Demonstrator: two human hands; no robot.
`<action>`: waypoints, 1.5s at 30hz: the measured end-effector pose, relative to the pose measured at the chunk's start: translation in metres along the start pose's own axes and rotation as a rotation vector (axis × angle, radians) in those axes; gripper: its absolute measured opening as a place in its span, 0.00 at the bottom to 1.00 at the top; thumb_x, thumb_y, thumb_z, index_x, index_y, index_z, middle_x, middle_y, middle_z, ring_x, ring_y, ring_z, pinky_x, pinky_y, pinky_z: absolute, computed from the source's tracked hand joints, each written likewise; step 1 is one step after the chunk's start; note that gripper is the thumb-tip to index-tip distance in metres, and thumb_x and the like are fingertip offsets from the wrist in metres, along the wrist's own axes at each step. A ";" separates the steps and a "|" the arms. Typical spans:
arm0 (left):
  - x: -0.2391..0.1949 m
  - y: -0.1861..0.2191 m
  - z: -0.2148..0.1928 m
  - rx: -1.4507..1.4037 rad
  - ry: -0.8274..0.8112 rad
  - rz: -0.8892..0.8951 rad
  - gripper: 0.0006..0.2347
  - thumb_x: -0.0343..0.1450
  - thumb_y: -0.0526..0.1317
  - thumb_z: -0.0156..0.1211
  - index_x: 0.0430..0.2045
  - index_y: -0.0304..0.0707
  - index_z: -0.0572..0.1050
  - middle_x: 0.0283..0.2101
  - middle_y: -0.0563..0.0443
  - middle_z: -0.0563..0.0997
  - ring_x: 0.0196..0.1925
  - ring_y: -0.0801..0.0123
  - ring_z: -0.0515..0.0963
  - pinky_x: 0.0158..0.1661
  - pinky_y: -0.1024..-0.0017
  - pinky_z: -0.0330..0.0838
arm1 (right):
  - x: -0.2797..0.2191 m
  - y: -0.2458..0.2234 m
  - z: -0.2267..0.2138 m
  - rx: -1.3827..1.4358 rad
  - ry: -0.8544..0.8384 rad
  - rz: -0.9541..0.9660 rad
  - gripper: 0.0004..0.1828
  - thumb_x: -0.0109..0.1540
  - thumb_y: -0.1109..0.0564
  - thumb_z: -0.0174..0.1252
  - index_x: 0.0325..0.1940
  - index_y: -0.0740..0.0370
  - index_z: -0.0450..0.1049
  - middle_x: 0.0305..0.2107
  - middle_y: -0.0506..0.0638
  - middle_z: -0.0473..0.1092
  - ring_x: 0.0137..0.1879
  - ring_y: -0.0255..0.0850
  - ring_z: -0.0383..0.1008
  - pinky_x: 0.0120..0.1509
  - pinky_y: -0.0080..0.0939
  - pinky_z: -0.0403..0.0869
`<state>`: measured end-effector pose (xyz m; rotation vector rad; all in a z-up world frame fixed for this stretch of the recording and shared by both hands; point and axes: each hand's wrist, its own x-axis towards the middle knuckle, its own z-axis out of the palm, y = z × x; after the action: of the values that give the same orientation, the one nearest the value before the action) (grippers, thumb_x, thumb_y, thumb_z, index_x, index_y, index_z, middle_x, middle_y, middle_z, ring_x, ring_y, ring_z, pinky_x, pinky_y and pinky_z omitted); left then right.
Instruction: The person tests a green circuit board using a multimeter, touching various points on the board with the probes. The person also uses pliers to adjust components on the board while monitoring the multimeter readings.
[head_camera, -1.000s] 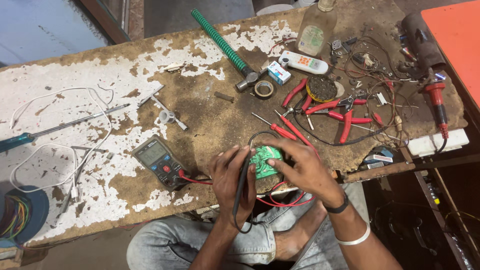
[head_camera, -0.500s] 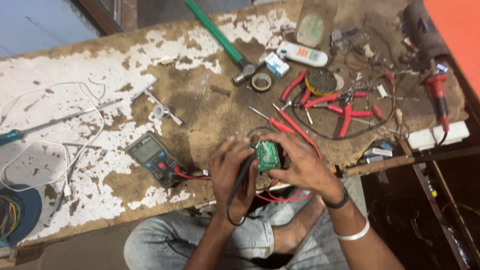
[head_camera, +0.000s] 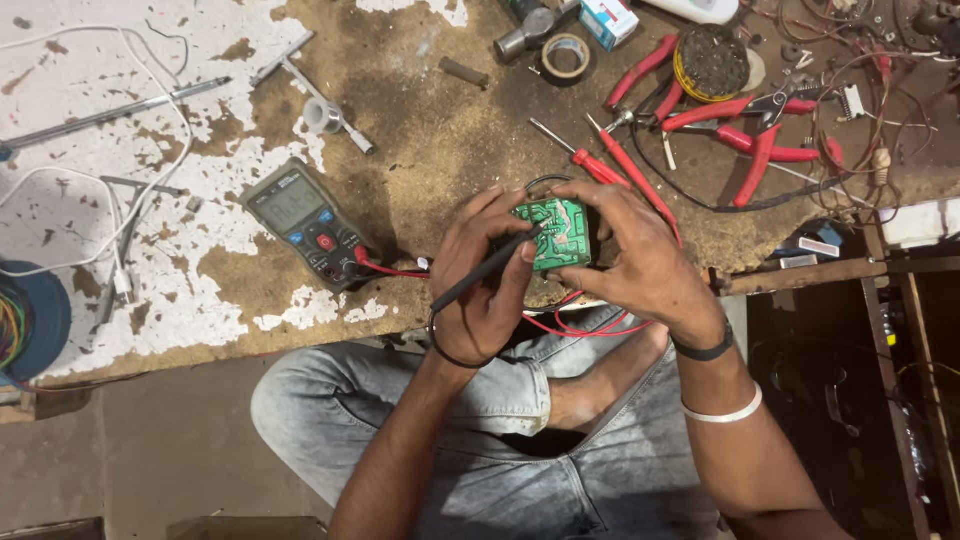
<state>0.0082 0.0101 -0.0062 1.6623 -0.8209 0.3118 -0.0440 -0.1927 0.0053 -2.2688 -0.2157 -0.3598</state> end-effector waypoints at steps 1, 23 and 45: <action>0.000 -0.001 0.000 0.003 -0.004 0.009 0.10 0.78 0.41 0.58 0.46 0.32 0.74 0.59 0.38 0.79 0.69 0.43 0.75 0.68 0.53 0.69 | 0.000 0.000 0.000 -0.008 -0.002 0.007 0.44 0.48 0.58 0.76 0.67 0.59 0.67 0.49 0.53 0.71 0.43 0.44 0.72 0.46 0.41 0.73; 0.005 0.006 0.006 0.109 -0.083 0.007 0.07 0.75 0.36 0.59 0.42 0.31 0.75 0.59 0.36 0.78 0.68 0.40 0.72 0.68 0.52 0.65 | 0.001 -0.001 -0.006 0.011 0.043 -0.095 0.42 0.49 0.61 0.70 0.68 0.58 0.67 0.58 0.54 0.73 0.63 0.51 0.75 0.69 0.49 0.72; 0.004 0.007 0.008 0.100 -0.054 0.018 0.06 0.76 0.37 0.59 0.42 0.33 0.75 0.58 0.36 0.79 0.67 0.40 0.74 0.69 0.51 0.63 | -0.004 0.002 -0.007 0.035 0.029 -0.070 0.47 0.50 0.60 0.72 0.73 0.58 0.63 0.61 0.57 0.70 0.68 0.53 0.72 0.72 0.49 0.70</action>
<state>0.0044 0.0009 -0.0007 1.7639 -0.8728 0.3260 -0.0486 -0.1993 0.0069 -2.2242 -0.2851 -0.4225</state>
